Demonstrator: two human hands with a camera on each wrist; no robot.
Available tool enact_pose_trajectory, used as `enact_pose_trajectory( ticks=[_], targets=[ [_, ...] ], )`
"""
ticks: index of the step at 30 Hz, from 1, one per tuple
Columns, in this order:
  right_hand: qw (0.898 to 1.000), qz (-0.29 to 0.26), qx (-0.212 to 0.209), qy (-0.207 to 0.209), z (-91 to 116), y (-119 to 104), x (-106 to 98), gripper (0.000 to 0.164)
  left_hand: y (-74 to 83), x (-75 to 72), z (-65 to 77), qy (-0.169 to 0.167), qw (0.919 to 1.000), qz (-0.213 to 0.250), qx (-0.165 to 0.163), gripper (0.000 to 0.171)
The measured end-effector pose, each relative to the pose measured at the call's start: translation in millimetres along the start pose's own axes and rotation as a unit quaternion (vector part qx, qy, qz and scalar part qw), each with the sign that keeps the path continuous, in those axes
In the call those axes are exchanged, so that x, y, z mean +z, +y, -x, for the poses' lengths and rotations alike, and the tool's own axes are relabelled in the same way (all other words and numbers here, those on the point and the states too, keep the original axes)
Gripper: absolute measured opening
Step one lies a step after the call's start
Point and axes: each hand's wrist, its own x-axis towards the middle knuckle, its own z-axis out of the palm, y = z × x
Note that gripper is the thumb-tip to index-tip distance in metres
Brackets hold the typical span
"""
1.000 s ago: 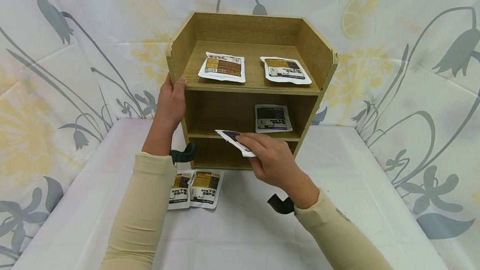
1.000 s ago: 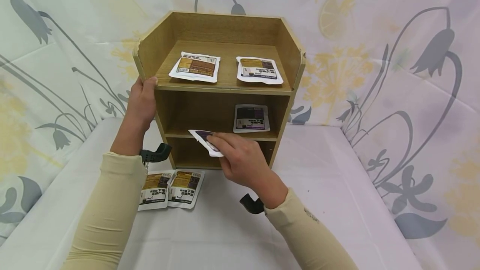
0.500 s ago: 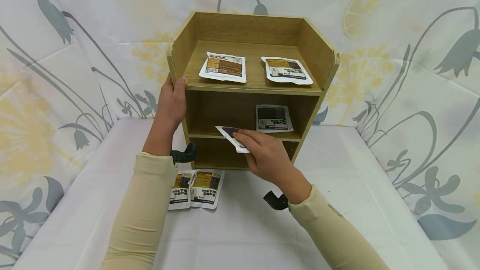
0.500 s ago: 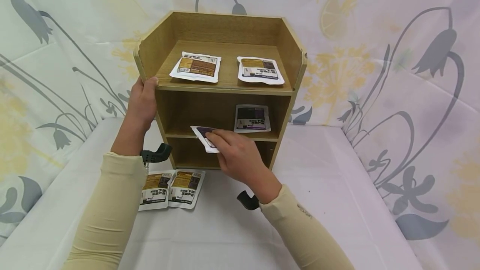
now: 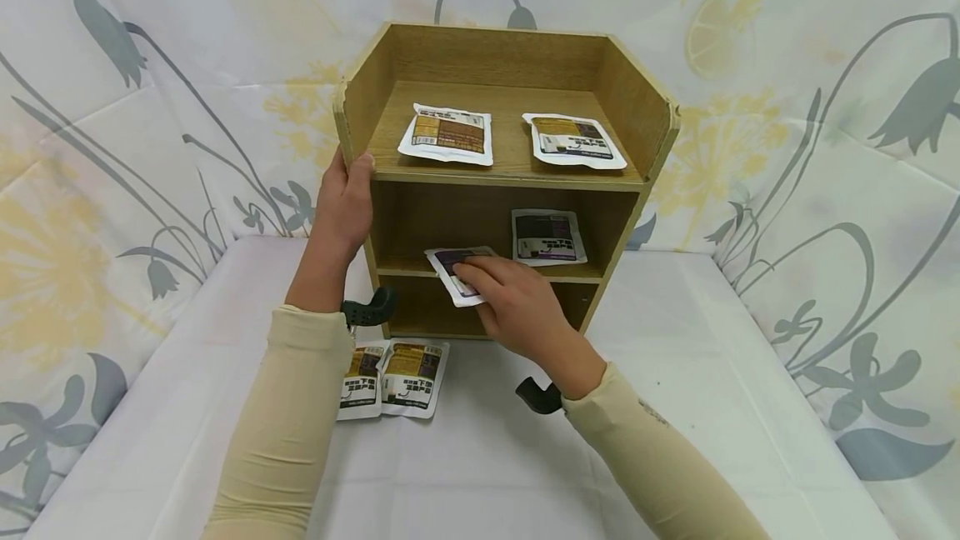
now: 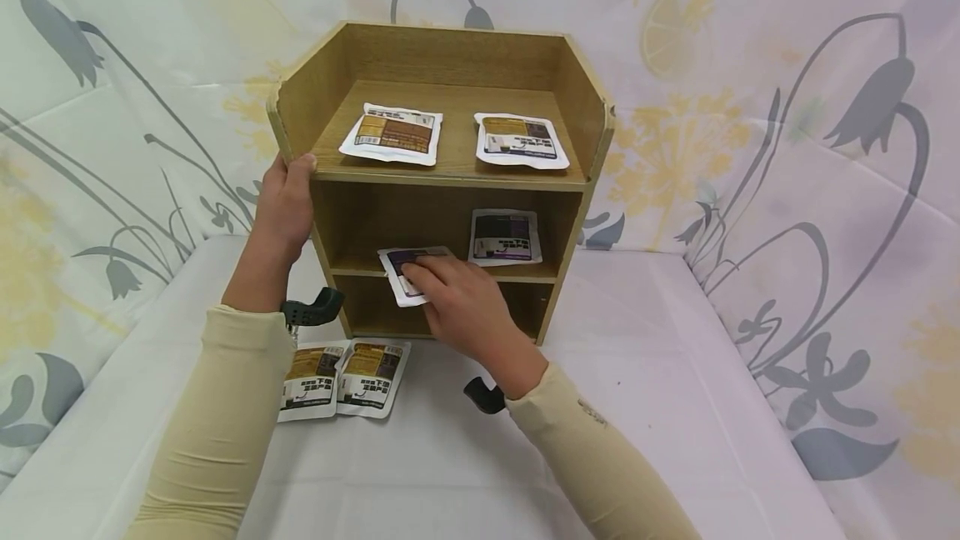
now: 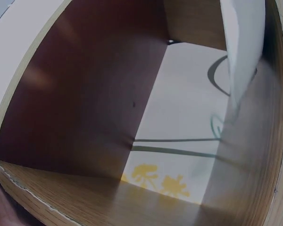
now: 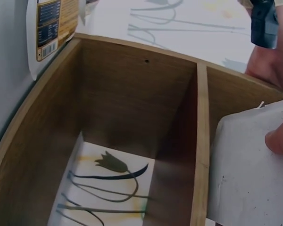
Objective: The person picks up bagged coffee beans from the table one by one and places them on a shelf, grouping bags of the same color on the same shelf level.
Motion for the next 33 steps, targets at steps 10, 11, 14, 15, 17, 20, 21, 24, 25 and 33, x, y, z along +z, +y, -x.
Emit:
enact_pose_trajectory(
  ticks=[10,11,14,15,17,20,21,24,25,33],
  targets=[
    [0.999,0.014,0.026,-0.025,-7,-1,12,0.033,2.4,-0.4,2.6,-0.012,0.9998,0.013,0.006,0.055],
    [0.999,0.015,0.029,-0.03,-7,-1,12,0.034,2.4,-0.6,2.7,-0.013,0.9998,0.013,0.008,0.055],
    [0.998,0.017,0.036,-0.043,-10,-1,15,0.035,2.2,-0.7,2.7,-0.013,0.9998,0.012,0.011,0.055],
    [0.998,0.019,0.037,-0.046,-11,-2,15,0.036,2.1,-0.6,2.7,-0.012,0.9998,0.011,0.012,0.055],
    [0.998,0.02,0.04,-0.052,-12,-2,17,0.036,1.8,-0.4,2.5,-0.011,0.9998,0.011,0.012,0.054],
    [0.997,0.016,0.046,-0.061,-15,-2,18,0.035,1.7,0.1,2.1,-0.005,0.9999,0.008,0.011,0.054],
    [0.997,0.014,0.047,-0.065,-16,-2,18,0.035,1.6,0.3,1.9,-0.004,0.9999,0.007,0.01,0.054],
    [0.995,0.003,0.054,-0.078,-20,-2,19,0.036,0.7,0.6,1.2,0.001,0.9999,0.004,0.01,0.053],
    [0.995,-0.001,0.057,-0.083,-21,-3,19,0.036,0.5,0.7,1.1,0.002,0.9999,0.005,0.01,0.053],
    [0.989,-0.037,0.088,-0.109,-28,-2,21,0.041,1.1,0.6,1.2,-0.002,0.9999,0.009,0.008,0.053]
  ],
)
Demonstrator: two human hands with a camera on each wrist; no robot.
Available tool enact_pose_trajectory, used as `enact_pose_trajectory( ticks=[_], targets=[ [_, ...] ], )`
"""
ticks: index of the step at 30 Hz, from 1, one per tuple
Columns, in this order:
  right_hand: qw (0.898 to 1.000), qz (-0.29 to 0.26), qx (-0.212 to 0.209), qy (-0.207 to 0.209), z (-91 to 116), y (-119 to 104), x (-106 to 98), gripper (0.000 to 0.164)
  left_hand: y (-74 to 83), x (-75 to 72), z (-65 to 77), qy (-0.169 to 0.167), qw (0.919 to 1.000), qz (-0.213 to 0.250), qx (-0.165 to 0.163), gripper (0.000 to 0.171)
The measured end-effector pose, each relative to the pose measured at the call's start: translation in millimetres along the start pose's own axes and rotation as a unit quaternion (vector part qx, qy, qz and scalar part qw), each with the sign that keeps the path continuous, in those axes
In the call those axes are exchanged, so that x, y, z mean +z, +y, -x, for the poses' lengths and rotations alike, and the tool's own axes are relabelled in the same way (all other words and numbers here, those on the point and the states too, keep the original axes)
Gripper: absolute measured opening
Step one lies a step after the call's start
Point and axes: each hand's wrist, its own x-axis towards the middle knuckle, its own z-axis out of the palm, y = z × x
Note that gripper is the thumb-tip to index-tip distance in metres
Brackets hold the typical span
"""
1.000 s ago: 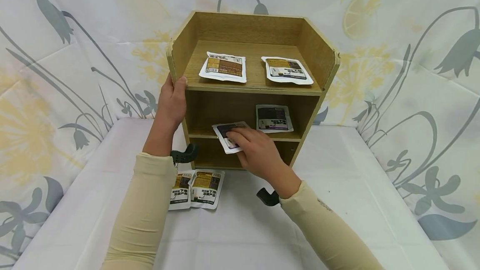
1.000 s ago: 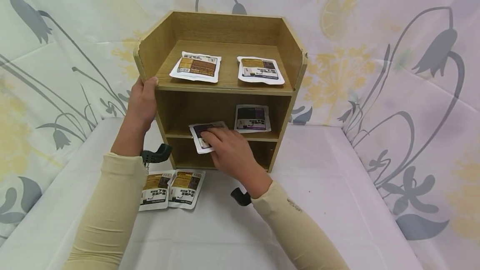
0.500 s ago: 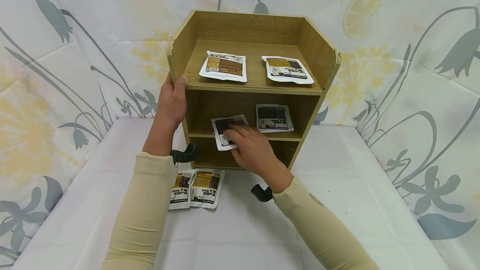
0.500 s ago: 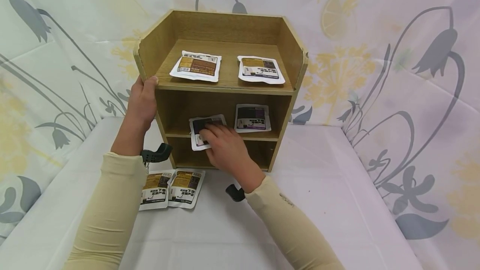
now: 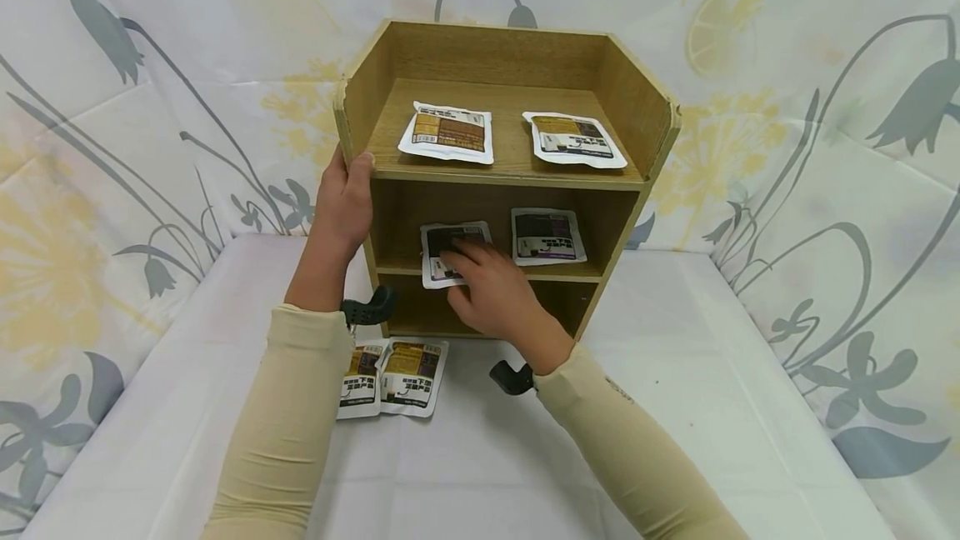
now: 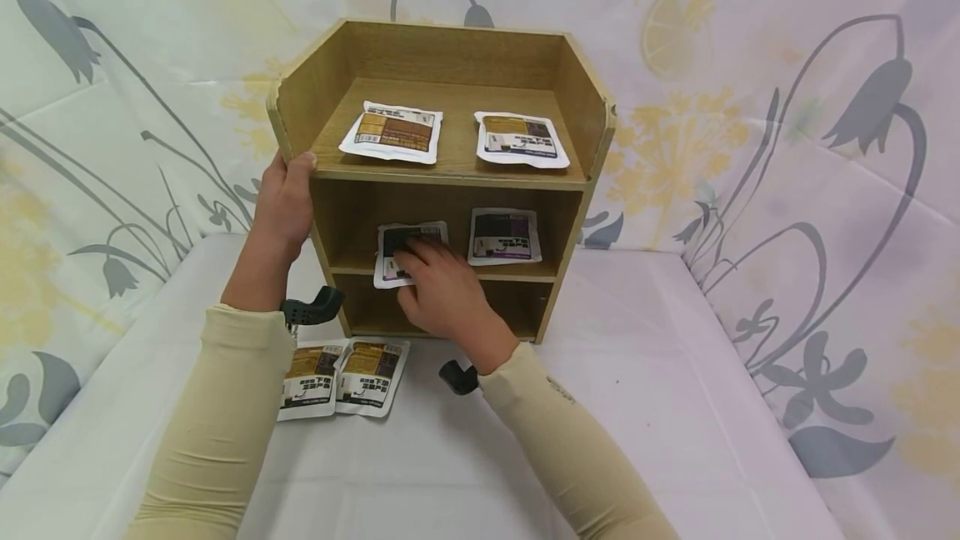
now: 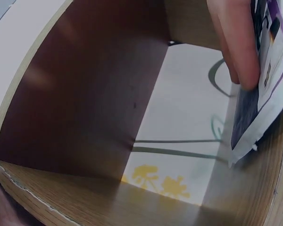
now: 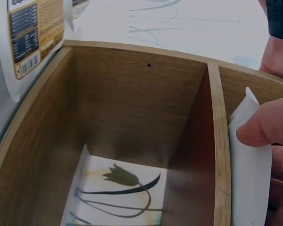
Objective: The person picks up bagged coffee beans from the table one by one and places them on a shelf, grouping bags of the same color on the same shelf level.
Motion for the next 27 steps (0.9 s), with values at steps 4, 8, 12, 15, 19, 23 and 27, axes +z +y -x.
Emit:
enact_pose_trajectory(
  ticks=[4,8,12,15,19,23,27],
  targets=[
    [1.0,-0.01,0.009,-0.005,-5,1,3,0.043,0.3,-1.1,-0.6,-0.001,1.0,0.002,0.002,0.053],
    [1.0,-0.023,0.015,-0.001,-10,1,5,0.044,0.3,-1.7,0.0,-0.007,1.0,0.005,-0.002,0.054],
    [0.999,-0.035,0.019,0.004,-13,1,8,0.043,0.4,-1.2,0.9,-0.007,0.9999,0.007,-0.01,0.054],
    [0.999,-0.041,0.023,0.006,-16,1,9,0.043,0.1,-0.4,1.1,-0.005,0.9999,0.006,-0.008,0.053],
    [0.999,-0.042,0.034,-0.001,-21,0,10,0.044,0.8,-0.3,1.4,-0.001,1.0,0.002,-0.002,0.053],
    [0.998,-0.032,0.044,-0.015,-25,0,10,0.045,1.4,-0.3,2.3,-0.002,1.0,0.0,-0.001,0.054],
    [0.998,-0.023,0.052,-0.027,-28,0,10,0.046,0.5,-0.2,2.1,-0.004,1.0,-0.002,-0.005,0.054]
  ],
)
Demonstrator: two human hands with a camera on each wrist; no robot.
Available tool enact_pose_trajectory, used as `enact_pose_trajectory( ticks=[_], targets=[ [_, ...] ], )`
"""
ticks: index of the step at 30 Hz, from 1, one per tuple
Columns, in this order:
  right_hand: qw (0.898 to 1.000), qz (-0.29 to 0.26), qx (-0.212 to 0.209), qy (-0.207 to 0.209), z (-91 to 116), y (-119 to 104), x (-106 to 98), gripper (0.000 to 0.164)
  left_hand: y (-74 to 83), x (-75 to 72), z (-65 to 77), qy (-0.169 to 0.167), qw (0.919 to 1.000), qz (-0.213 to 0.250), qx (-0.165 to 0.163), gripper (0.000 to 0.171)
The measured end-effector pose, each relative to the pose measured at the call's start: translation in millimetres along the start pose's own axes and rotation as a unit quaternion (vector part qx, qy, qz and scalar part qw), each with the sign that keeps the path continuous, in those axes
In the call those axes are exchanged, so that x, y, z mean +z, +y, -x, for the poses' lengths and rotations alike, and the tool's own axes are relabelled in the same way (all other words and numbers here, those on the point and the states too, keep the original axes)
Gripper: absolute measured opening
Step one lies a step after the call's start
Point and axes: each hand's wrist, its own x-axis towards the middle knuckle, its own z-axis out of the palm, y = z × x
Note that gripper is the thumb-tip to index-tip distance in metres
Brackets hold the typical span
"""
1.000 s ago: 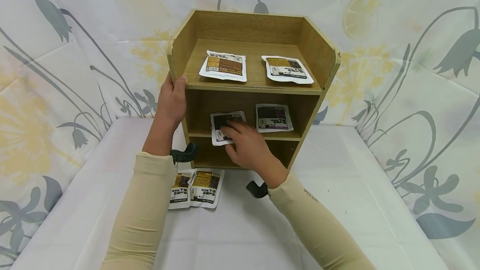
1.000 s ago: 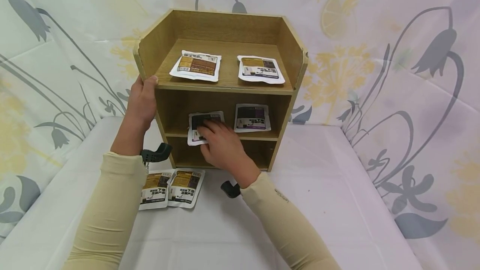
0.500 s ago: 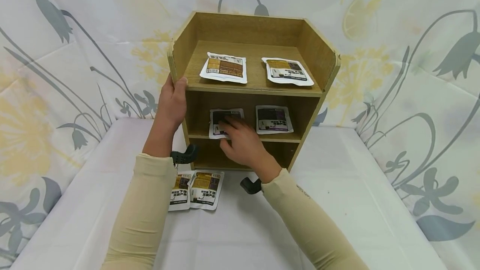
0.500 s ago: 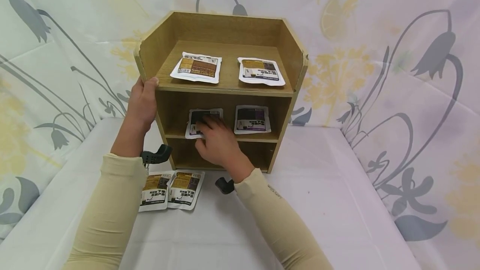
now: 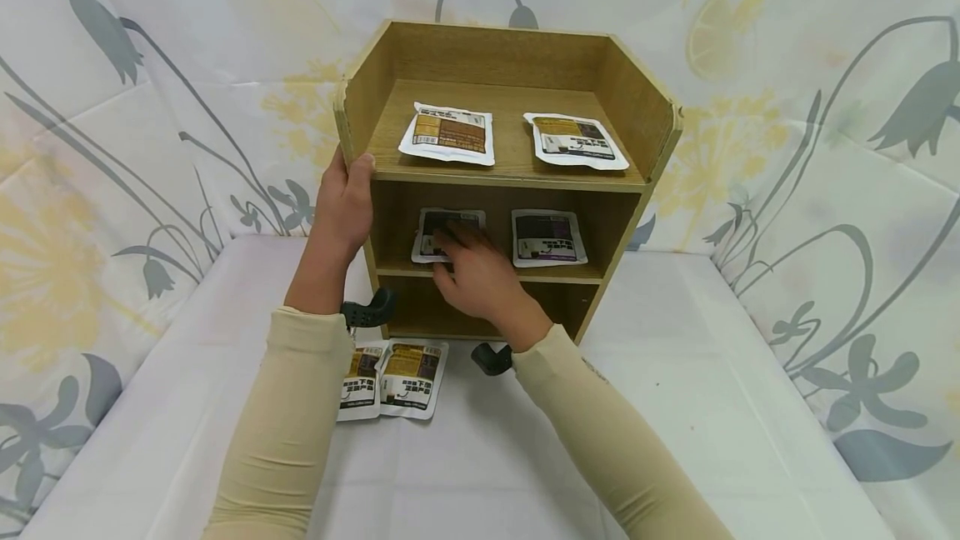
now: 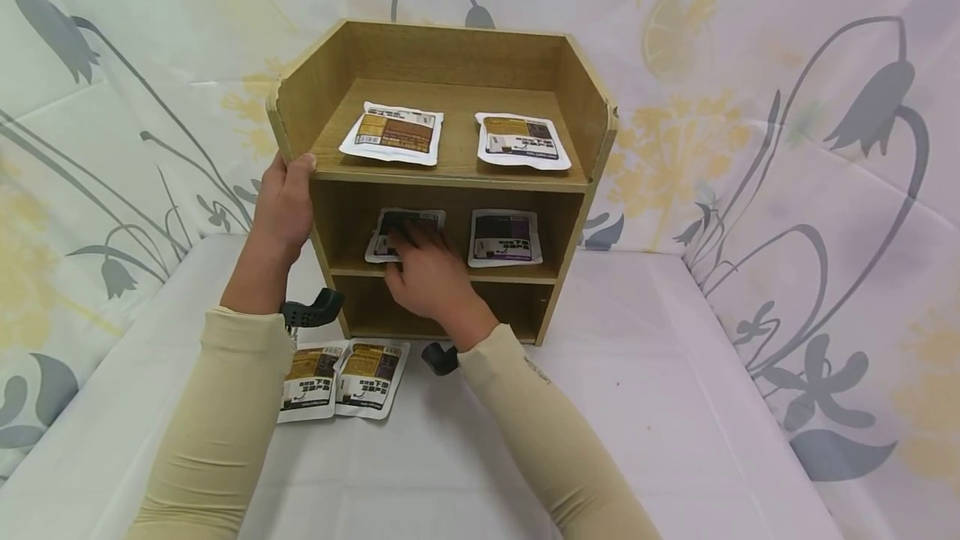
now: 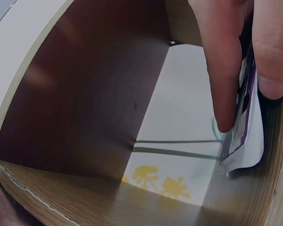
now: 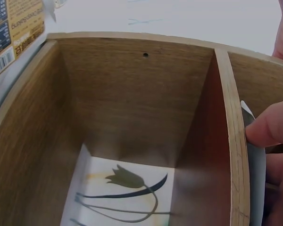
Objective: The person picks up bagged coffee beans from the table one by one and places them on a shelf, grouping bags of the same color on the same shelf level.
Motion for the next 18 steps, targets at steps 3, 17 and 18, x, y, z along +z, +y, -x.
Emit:
enact_pose_trajectory(
  ticks=[3,17,18],
  targets=[
    [1.0,0.001,0.012,-0.015,-2.3,-1.0,-0.8,0.047,-1.1,0.0,-1.0,0.002,1.0,-0.003,-0.004,0.054],
    [0.999,0.007,0.029,-0.043,-5.2,-1.4,-1.8,0.05,0.2,0.1,0.3,0.001,1.0,0.0,-0.002,0.054],
    [0.999,0.007,0.028,-0.041,-4.9,-1.3,-1.7,0.05,0.2,0.2,0.2,0.0,1.0,0.0,-0.002,0.054]
  ],
)
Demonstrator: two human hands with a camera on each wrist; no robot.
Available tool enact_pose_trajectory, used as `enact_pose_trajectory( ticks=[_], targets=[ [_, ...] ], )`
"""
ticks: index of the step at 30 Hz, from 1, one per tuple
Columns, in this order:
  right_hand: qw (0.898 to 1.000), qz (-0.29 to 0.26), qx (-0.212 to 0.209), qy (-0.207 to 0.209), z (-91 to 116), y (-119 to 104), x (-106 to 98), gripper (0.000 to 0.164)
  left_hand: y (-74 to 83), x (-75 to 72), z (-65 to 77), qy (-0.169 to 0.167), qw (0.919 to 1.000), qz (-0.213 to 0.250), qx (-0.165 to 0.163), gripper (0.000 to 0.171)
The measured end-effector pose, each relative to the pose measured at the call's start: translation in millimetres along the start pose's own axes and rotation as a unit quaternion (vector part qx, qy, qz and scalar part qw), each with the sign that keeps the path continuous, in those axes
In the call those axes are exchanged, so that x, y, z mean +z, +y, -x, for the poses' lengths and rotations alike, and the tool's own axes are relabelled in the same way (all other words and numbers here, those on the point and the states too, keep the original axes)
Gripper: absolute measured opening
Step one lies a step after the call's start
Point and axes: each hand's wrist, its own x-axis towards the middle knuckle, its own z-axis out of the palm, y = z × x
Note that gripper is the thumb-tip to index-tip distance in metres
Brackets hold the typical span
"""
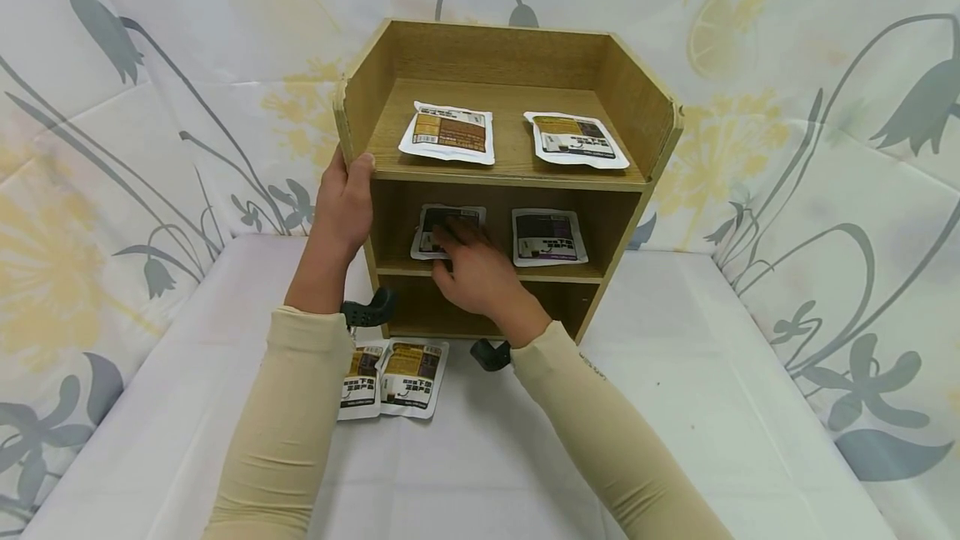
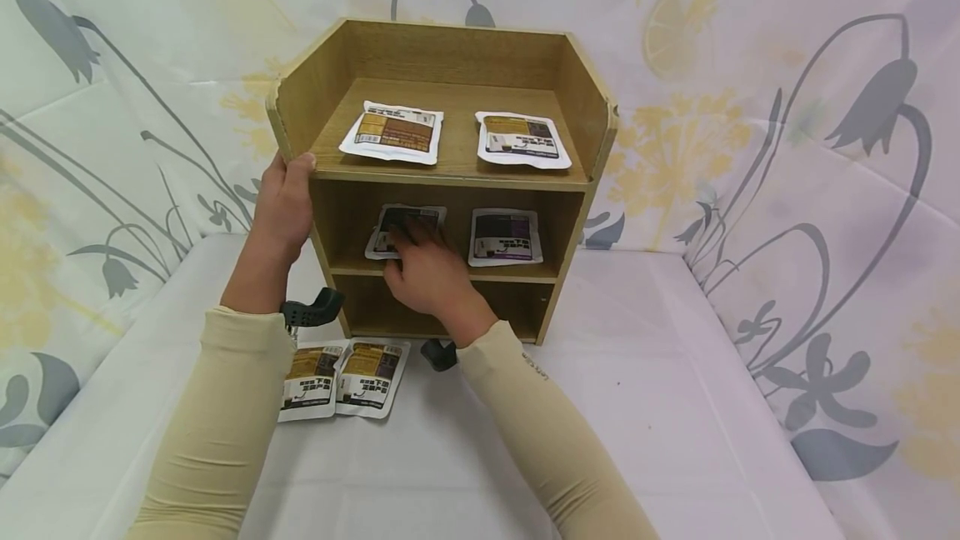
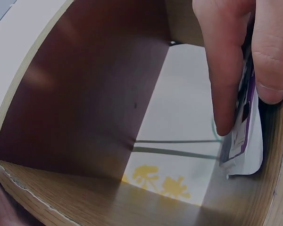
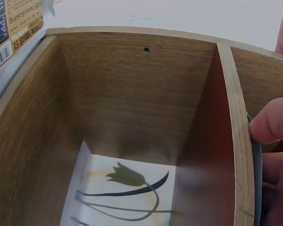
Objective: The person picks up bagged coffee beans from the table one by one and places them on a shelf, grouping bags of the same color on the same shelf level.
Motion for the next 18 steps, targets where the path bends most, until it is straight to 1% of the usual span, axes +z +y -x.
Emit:
enact_pose_trajectory(
  ticks=[7,14,18],
  targets=[
    [1.0,0.004,-0.014,0.022,2,2,2,0.049,0.3,-0.3,0.8,-0.006,1.0,0.004,0.005,0.055],
    [0.998,-0.003,-0.037,0.042,10,1,4,0.048,-0.7,0.7,-1.3,0.005,1.0,-0.006,-0.003,0.053],
    [0.997,-0.003,-0.051,0.052,16,0,5,0.048,-0.8,0.3,-1.1,0.004,1.0,-0.002,0.003,0.053]
  ],
)
